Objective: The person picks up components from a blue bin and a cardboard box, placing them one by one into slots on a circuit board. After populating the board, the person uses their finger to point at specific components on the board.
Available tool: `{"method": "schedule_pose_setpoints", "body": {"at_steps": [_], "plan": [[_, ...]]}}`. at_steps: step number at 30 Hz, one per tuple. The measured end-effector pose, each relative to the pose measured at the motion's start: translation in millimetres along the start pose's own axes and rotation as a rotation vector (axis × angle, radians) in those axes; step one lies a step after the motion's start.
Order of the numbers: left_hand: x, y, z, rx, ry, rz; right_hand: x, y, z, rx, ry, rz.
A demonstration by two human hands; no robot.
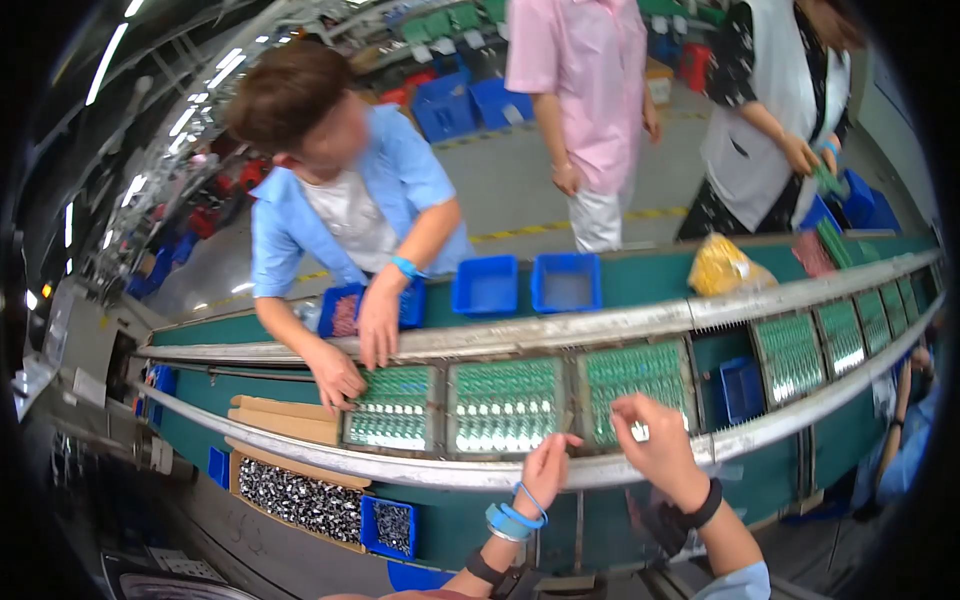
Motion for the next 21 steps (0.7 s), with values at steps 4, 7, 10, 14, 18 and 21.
{"method": "schedule_pose_setpoints", "body": {"at_steps": [4,7,10,14,18,21], "plan": [[24,-48,10,-0.074,-0.367,-0.286,-87,-40,-32,-0.041,-0.387,-0.107],[40,-66,10,-0.094,-0.49,-0.259,-138,-44,-59,0.049,-0.639,-0.3],[70,-85,13,-0.075,-0.538,-0.24,-168,-45,-80,0.084,-0.73,-0.272],[100,-92,20,-0.083,-0.56,-0.222,-188,-41,-95,0.081,-0.744,-0.249],[123,-94,23,-0.035,-0.645,-0.12,-206,-32,-111,0.127,-0.74,-0.308],[134,-101,24,-0.001,-0.677,-0.111,-228,-28,-121,0.103,-0.57,-0.335]]}}
Point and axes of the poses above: each hand's wrist, its own y-axis away from the middle knuckle, its own z-axis out of the back of the hand, x = y × z, the point moved 9 cm from there along -y, towards the middle knuckle, and after that the axes turned 10 degrees about y, right-handed, at the moved point
